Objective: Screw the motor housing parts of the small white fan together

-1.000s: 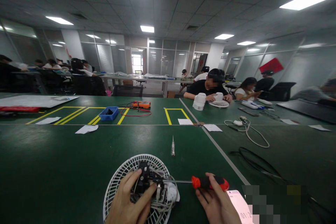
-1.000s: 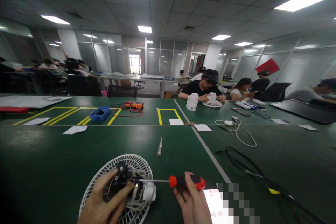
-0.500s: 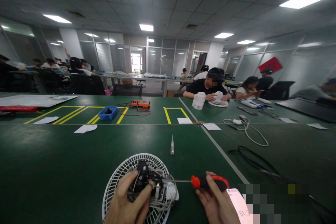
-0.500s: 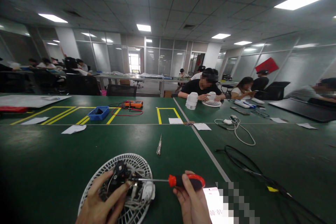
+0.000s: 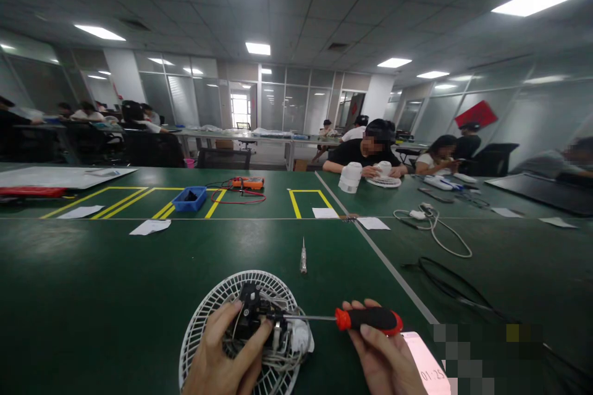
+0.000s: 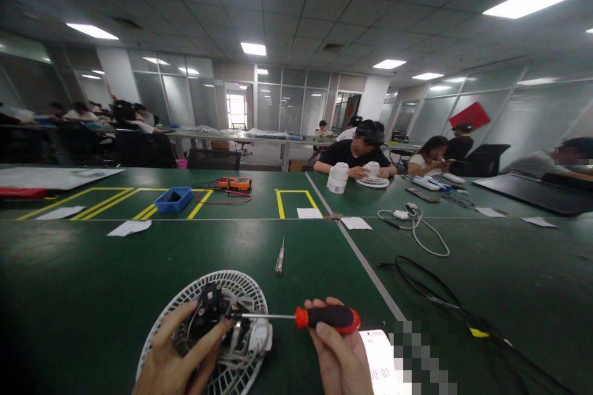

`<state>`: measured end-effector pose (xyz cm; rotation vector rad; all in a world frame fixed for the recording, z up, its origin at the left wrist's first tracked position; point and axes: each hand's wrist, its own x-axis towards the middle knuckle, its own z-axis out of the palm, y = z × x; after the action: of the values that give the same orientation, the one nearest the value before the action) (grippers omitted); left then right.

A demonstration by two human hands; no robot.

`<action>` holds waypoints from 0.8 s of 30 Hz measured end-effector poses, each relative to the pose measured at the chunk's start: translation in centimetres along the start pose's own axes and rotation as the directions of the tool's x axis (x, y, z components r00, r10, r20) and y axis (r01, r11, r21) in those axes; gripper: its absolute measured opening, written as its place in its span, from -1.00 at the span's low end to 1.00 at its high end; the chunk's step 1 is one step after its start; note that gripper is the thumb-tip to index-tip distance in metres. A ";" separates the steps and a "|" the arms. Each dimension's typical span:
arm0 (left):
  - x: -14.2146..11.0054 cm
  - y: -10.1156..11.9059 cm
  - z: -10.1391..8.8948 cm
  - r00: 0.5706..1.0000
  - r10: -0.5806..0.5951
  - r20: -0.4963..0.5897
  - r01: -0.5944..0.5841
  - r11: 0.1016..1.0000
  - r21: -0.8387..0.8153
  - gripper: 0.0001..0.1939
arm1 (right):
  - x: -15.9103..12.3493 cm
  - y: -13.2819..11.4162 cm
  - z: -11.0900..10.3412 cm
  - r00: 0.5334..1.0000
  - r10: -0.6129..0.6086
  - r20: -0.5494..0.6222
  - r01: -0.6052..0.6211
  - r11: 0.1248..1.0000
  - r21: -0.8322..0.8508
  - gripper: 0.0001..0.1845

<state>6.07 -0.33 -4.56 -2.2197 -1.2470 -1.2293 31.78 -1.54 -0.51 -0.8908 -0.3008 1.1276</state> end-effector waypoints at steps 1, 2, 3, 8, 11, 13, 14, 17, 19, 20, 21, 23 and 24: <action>0.0 0.0 0.0 1.000 0.004 -0.006 -0.004 1.000 -0.005 -0.55 | 0.0 0.0 0.0 1.000 0.002 -0.005 -0.002 1.000 0.002 -0.39; -0.1 -0.1 0.1 1.000 0.008 -0.013 -0.008 1.000 -0.008 -0.53 | 0.0 0.1 0.0 1.000 0.001 -0.017 -0.001 1.000 0.003 -0.40; 0.0 -0.1 0.1 1.000 0.011 -0.017 -0.012 1.000 -0.008 -0.50 | 0.1 0.2 0.0 0.999 -0.003 -0.032 0.003 1.000 -0.002 -0.40; 0.3 0.1 0.0 1.000 0.020 0.012 -0.020 0.999 0.031 -0.22 | 0.3 0.4 -0.3 0.996 -0.067 -0.058 0.061 0.994 -0.095 -0.50; 0.5 0.2 -0.2 0.999 0.029 0.029 -0.030 0.998 0.046 -0.22 | 0.2 0.5 -0.4 0.996 -0.091 -0.020 0.088 0.988 -0.128 -0.58; 0.6 0.2 -0.2 0.999 0.035 0.036 -0.036 0.998 0.052 -0.23 | 0.1 0.4 -0.4 0.996 -0.088 -0.013 0.086 0.989 -0.121 -0.59; 0.6 0.1 -0.2 0.999 0.037 0.040 -0.039 0.998 0.056 -0.22 | 0.1 0.4 -0.4 0.997 -0.081 -0.013 0.079 0.990 -0.114 -0.59; 0.6 0.0 -0.3 0.998 0.041 0.051 -0.045 0.997 0.068 -0.21 | 0.0 0.2 -0.2 0.998 -0.054 -0.028 0.051 0.994 -0.094 -0.56; 0.5 -0.1 -0.3 0.998 0.040 0.053 -0.044 0.997 0.065 -0.23 | 0.1 -0.1 0.0 0.995 -0.051 -0.083 0.045 0.996 -0.075 -0.52; 0.5 -0.1 -0.3 0.998 0.039 0.052 -0.042 0.997 0.062 -0.25 | 0.1 -0.3 0.1 0.991 -0.049 -0.123 0.042 0.997 -0.064 -0.50; 0.4 -0.1 -0.3 0.998 0.037 0.050 -0.040 0.998 0.057 -0.27 | 0.2 -0.6 0.2 0.985 -0.045 -0.165 0.036 0.998 -0.056 -0.47; 0.2 -0.2 -0.4 0.999 0.032 0.042 -0.034 0.998 0.048 -0.31 | 0.2 -0.9 0.3 0.976 -0.032 -0.217 0.019 0.998 -0.060 -0.44; 0.1 -0.2 -0.4 0.999 0.025 0.037 -0.027 0.999 0.047 -0.35 | 0.2 -1.0 0.3 0.977 -0.027 -0.213 0.012 0.997 -0.075 -0.45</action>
<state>5.74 -0.36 -4.28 -2.2268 -1.2435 -1.1434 32.36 -1.33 0.40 -1.0630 -0.1742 0.9974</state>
